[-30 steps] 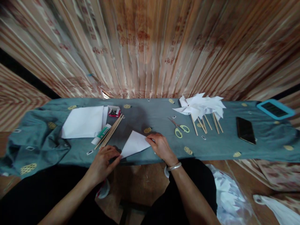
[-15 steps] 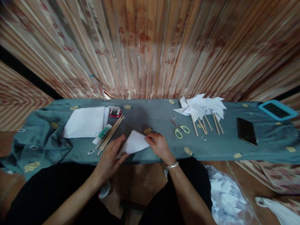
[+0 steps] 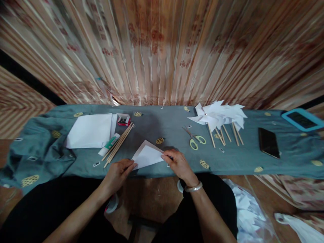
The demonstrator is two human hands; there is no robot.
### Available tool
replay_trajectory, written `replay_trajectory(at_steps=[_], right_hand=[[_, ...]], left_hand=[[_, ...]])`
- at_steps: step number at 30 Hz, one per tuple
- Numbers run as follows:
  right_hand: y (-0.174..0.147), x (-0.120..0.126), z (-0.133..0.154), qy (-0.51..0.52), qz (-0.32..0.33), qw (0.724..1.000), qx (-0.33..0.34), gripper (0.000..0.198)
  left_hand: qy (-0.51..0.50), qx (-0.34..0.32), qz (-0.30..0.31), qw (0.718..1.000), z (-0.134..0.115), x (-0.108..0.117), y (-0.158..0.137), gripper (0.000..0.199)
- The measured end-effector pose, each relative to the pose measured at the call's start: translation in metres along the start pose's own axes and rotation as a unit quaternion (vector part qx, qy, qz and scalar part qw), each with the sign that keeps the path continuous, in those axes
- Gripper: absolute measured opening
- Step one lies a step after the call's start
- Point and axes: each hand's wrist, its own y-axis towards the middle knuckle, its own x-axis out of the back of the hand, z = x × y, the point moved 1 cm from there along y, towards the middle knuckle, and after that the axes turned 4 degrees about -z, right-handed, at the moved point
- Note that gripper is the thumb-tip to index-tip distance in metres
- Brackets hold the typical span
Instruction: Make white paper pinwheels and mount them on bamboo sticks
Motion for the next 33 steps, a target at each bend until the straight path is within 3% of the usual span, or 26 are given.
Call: replay_trajectory(at_steps=[7, 16, 20, 28, 33], right_hand=[[0.005, -0.005, 0.009, -0.071, -0.029, 0.997, -0.006, 0.021], [0.010, -0.013, 0.009, -0.133, -0.054, 0.988, -0.050, 0.013], [0.008, -0.014, 0.011, -0.138, -0.072, 0.986, -0.065, 0.011], [0.009, -0.015, 0.014, -0.144, -0.075, 0.984, -0.078, 0.015], [0.010, -0.014, 0.013, -0.144, -0.075, 0.984, -0.074, 0.011]], left_hand=[[0.061, 0.015, -0.029, 0.998, 0.003, -0.004, 0.006, 0.029], [0.068, 0.015, -0.068, 0.995, 0.010, -0.006, 0.006, 0.032], [0.069, 0.035, -0.061, 0.995, 0.010, -0.005, 0.008, 0.039], [0.136, 0.047, -0.023, 0.989, 0.008, -0.007, 0.010, 0.030], [0.190, 0.023, -0.029, 0.981, 0.006, -0.001, 0.013, 0.032]])
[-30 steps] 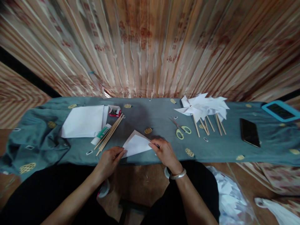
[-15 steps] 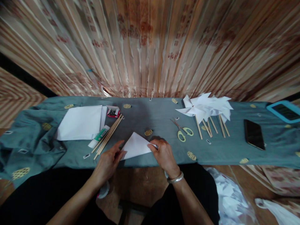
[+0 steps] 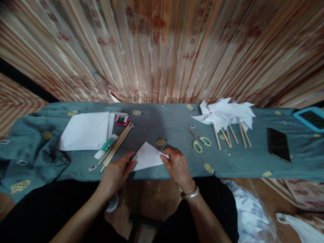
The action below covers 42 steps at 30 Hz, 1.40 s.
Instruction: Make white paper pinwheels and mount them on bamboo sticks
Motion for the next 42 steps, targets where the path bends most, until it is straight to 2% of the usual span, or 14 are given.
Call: replay_trajectory(at_steps=[5, 7, 9, 13, 16, 25, 30, 42], right_hand=[[0.001, 0.001, 0.000, 0.016, 0.010, 1.000, 0.009, 0.009], [0.001, 0.001, 0.000, 0.014, 0.003, 1.000, 0.013, 0.008], [0.001, 0.001, 0.000, 0.010, -0.006, 1.000, 0.020, 0.008], [0.001, 0.000, -0.001, 0.004, -0.011, 1.000, 0.029, 0.010], [0.001, 0.000, -0.001, 0.004, -0.006, 1.000, 0.022, 0.008], [0.001, 0.001, -0.001, -0.002, -0.008, 1.000, 0.015, 0.007], [0.000, 0.000, -0.001, 0.003, -0.011, 1.000, 0.028, 0.008], [0.000, -0.001, -0.002, -0.008, -0.012, 1.000, 0.012, 0.008]], left_hand=[[0.028, -0.102, -0.101, 0.989, -0.017, 0.008, 0.001, 0.033], [0.008, -0.163, -0.100, 0.981, -0.031, 0.002, -0.003, 0.038], [-0.007, -0.201, -0.069, 0.977, -0.043, -0.011, -0.009, 0.045], [-0.012, -0.209, -0.025, 0.977, -0.051, -0.035, -0.017, 0.063], [-0.004, -0.206, -0.018, 0.978, -0.046, -0.041, -0.017, 0.068], [-0.005, -0.195, 0.001, 0.981, -0.041, -0.045, -0.018, 0.074], [-0.003, -0.196, -0.001, 0.981, -0.041, -0.044, -0.018, 0.076], [0.017, -0.209, -0.012, 0.978, -0.041, -0.043, -0.016, 0.075]])
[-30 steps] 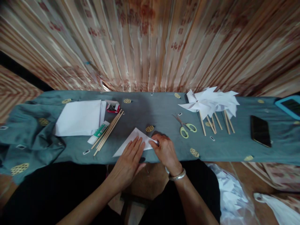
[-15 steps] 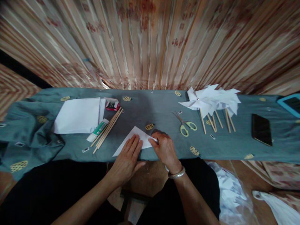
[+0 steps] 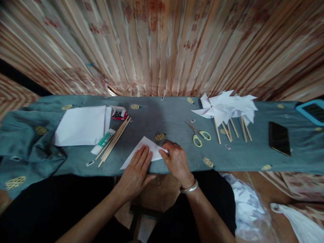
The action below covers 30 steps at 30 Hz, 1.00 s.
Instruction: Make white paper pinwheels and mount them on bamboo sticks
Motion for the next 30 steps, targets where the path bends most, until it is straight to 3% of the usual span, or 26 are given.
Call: replay_trajectory(at_steps=[9, 15, 18, 24, 30], right_hand=[[-0.004, 0.000, 0.002, -0.032, -0.025, 0.998, 0.046, 0.018], [-0.016, -0.007, 0.005, -0.070, -0.080, 0.991, 0.079, 0.059], [-0.023, -0.015, 0.006, -0.057, -0.085, 0.992, 0.077, 0.070], [-0.030, -0.024, 0.005, -0.026, -0.083, 0.995, 0.041, 0.070], [-0.035, -0.013, -0.010, -0.030, -0.107, 0.993, 0.027, 0.066]], left_hand=[[0.010, 0.002, 0.005, 1.000, 0.000, -0.003, 0.000, 0.076], [0.037, -0.002, 0.007, 0.999, -0.001, -0.002, 0.001, 0.076], [0.046, -0.009, 0.009, 0.999, -0.001, -0.002, 0.002, 0.077], [0.050, -0.010, 0.013, 0.999, -0.001, -0.003, 0.002, 0.076], [0.044, -0.003, 0.022, 0.999, -0.002, -0.002, 0.002, 0.077]])
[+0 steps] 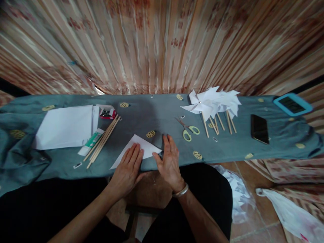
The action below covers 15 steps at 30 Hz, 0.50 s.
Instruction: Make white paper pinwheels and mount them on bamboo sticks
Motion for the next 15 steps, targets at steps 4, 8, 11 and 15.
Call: replay_trajectory(at_steps=[4, 8, 11, 15], right_hand=[[0.001, 0.009, -0.021, -0.013, -0.034, 0.999, -0.022, 0.061], [0.003, 0.018, -0.032, -0.012, -0.059, 0.998, -0.021, 0.055], [0.001, 0.022, -0.019, -0.027, -0.054, 0.997, 0.041, 0.048], [-0.009, 0.016, 0.010, -0.016, 0.037, 0.978, 0.204, 0.049]], left_hand=[[0.004, 0.001, 0.011, 1.000, 0.000, 0.002, 0.000, 0.074], [0.013, 0.001, 0.011, 1.000, 0.000, 0.003, 0.000, 0.076], [0.021, 0.004, 0.005, 1.000, -0.001, 0.002, 0.000, 0.077], [0.023, 0.001, 0.001, 1.000, -0.002, 0.001, 0.000, 0.074]])
